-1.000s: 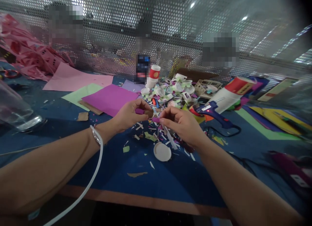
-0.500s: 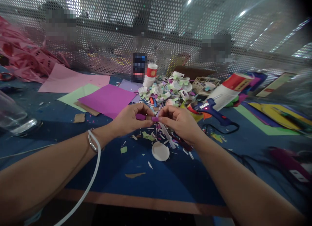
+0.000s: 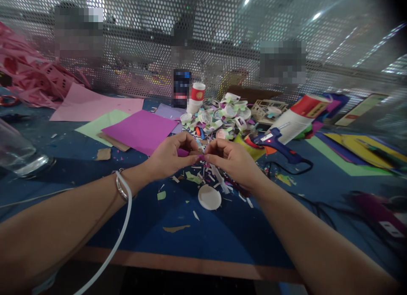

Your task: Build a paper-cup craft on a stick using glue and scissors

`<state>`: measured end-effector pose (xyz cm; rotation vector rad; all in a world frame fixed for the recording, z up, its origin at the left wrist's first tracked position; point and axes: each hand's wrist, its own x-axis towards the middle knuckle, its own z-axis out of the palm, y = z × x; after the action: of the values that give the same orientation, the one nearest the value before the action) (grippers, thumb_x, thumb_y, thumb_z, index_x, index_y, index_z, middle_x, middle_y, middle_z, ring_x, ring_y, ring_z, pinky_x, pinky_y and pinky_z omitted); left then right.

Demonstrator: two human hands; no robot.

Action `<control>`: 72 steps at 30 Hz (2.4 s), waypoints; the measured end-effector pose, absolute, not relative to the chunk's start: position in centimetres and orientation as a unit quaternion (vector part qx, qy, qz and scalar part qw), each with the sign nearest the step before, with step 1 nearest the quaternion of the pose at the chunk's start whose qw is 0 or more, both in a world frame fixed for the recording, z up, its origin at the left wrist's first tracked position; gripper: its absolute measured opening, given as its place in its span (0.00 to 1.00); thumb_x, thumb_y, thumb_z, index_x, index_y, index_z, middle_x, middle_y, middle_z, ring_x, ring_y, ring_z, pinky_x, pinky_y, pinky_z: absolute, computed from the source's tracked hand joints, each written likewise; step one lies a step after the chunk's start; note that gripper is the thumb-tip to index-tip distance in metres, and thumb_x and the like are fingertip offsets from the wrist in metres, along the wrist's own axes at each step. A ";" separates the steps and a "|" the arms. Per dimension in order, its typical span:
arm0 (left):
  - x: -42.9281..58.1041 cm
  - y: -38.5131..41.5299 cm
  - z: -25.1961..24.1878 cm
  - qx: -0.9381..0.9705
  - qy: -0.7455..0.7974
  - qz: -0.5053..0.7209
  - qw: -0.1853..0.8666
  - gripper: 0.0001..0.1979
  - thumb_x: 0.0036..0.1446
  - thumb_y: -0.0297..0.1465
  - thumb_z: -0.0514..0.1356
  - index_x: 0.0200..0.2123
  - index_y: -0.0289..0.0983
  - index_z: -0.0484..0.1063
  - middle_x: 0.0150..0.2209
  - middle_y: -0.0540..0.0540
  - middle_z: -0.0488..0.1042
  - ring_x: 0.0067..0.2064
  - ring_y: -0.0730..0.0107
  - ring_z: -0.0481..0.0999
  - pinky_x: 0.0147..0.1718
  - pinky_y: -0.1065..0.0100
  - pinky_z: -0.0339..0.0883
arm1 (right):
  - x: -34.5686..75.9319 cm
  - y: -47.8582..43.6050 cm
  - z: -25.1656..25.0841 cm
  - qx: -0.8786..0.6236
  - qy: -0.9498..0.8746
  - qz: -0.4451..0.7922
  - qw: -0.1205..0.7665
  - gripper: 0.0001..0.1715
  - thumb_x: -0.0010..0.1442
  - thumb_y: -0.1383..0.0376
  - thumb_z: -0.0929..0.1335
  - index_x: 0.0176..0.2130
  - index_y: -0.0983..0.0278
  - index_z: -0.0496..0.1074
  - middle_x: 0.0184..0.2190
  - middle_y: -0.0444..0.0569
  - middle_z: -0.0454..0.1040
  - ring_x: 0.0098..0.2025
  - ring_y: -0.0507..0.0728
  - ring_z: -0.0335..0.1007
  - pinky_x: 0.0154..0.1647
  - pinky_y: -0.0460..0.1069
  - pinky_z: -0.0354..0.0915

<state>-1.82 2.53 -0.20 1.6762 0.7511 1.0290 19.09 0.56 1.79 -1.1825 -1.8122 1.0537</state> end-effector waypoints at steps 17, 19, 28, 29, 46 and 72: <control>-1.6 2.5 -0.3 0.636 0.312 0.436 0.555 0.15 0.50 0.26 0.71 0.35 0.36 0.66 0.30 0.53 0.72 0.32 0.76 0.71 0.33 0.70 0.67 | 19.2 0.6 1.7 -0.442 -0.704 0.425 0.359 0.07 0.58 0.64 0.73 0.35 0.64 0.73 0.29 0.43 0.71 0.31 0.51 0.64 0.32 0.49 0.59; -1.5 2.4 -0.3 0.629 0.311 0.437 0.563 0.15 0.50 0.25 0.71 0.35 0.36 0.67 0.29 0.53 0.72 0.31 0.76 0.71 0.33 0.70 0.67 | 19.2 0.6 1.6 -0.443 -0.706 0.421 0.358 0.07 0.59 0.63 0.73 0.35 0.64 0.73 0.29 0.43 0.71 0.31 0.51 0.64 0.33 0.49 0.59; -1.6 2.8 -0.6 0.533 0.328 0.440 0.644 0.15 0.48 0.23 0.71 0.35 0.35 0.68 0.28 0.53 0.74 0.30 0.76 0.74 0.33 0.71 0.69 | 19.6 0.7 1.8 -0.454 -0.735 0.336 0.376 0.09 0.61 0.62 0.72 0.40 0.63 0.72 0.34 0.46 0.72 0.32 0.53 0.67 0.33 0.50 0.64; -1.6 2.9 -0.6 0.514 0.328 0.440 0.659 0.14 0.48 0.22 0.71 0.35 0.35 0.68 0.29 0.53 0.74 0.31 0.76 0.75 0.33 0.71 0.69 | 19.7 0.7 1.8 -0.456 -0.752 0.292 0.376 0.09 0.61 0.62 0.72 0.40 0.63 0.72 0.35 0.47 0.72 0.31 0.53 0.66 0.32 0.50 0.64; -2.9 3.1 1.5 0.390 0.273 0.402 0.782 0.18 0.58 0.44 0.67 0.40 0.33 0.78 0.40 0.43 0.80 0.39 0.66 0.82 0.37 0.69 0.76 | 19.7 0.6 1.7 -0.427 -0.780 0.195 0.414 0.08 0.65 0.59 0.72 0.38 0.62 0.74 0.32 0.46 0.73 0.31 0.52 0.67 0.30 0.48 0.63; -1.7 1.5 0.6 0.691 0.335 0.333 0.547 0.13 0.58 0.38 0.67 0.27 0.34 0.77 0.24 0.49 0.73 0.26 0.74 0.68 0.25 0.70 0.58 | 18.7 0.0 1.9 -0.446 -0.708 0.366 0.408 0.18 0.61 0.51 0.74 0.41 0.62 0.76 0.34 0.46 0.75 0.33 0.53 0.68 0.33 0.49 0.64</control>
<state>-1.73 1.55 0.60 1.6381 0.7938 0.7898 18.68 0.00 1.85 -1.1238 -1.7846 0.9223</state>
